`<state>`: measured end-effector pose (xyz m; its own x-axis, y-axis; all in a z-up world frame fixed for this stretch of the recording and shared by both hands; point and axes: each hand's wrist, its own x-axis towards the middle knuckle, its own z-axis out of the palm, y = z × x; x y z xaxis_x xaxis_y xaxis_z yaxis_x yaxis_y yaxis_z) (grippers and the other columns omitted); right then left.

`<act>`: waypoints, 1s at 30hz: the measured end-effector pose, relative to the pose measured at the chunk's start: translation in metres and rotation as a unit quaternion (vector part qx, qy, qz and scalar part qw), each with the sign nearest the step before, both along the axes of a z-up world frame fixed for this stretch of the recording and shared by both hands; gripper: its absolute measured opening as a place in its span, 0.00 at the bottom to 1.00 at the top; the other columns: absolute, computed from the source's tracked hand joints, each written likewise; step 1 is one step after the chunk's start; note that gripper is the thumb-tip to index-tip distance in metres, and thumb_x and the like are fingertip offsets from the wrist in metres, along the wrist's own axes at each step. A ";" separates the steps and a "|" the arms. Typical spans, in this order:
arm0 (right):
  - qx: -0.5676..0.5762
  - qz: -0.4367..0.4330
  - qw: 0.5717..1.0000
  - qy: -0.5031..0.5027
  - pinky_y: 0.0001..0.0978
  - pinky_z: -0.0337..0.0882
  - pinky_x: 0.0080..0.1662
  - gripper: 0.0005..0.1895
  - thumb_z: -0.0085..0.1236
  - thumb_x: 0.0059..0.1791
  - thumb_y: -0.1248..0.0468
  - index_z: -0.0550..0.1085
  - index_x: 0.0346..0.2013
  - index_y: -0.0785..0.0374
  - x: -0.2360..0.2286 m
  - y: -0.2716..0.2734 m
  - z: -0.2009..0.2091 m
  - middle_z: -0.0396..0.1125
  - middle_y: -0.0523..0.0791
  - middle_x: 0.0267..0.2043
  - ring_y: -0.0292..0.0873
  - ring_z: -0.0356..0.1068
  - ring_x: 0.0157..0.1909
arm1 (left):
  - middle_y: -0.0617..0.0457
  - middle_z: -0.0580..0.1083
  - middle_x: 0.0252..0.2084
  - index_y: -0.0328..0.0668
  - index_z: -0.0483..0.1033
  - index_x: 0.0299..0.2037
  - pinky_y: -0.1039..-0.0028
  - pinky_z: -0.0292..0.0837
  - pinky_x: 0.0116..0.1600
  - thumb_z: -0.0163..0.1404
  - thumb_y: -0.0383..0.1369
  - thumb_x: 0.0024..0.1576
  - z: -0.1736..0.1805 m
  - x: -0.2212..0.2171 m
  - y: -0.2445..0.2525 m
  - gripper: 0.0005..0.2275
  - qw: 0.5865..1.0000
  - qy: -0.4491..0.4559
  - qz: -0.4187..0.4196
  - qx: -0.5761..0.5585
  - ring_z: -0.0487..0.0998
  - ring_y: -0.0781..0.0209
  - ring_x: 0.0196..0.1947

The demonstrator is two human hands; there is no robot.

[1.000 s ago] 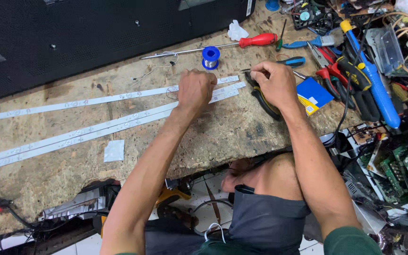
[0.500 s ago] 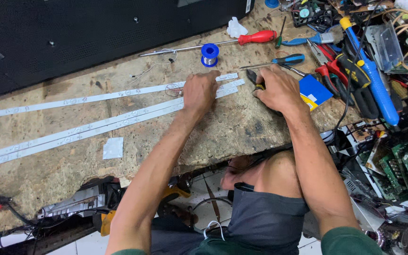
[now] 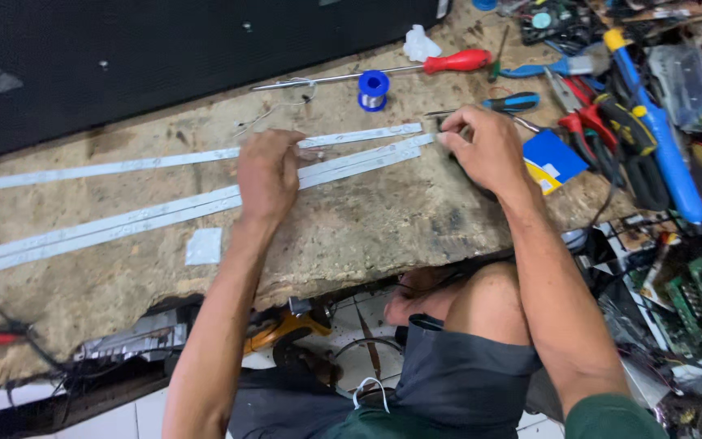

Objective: The person uses pliers to strip the ends of wires on LED strips and then solders them to small red components. The person handles the LED strips, wires, and soldering tools on a cluttered workbench.

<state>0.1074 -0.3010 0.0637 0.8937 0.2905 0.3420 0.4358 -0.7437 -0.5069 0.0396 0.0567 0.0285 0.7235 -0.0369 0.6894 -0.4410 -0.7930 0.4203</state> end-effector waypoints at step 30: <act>0.205 0.177 0.952 0.142 0.22 0.63 0.34 0.05 0.65 0.49 0.55 0.82 0.34 0.50 0.007 0.176 0.015 0.64 0.35 0.19 0.29 0.61 0.28 | 0.55 0.81 0.40 0.53 0.82 0.48 0.62 0.69 0.53 0.53 0.45 0.65 -0.028 -0.003 0.008 0.11 0.982 0.049 -0.002 -0.182 0.79 0.52 0.47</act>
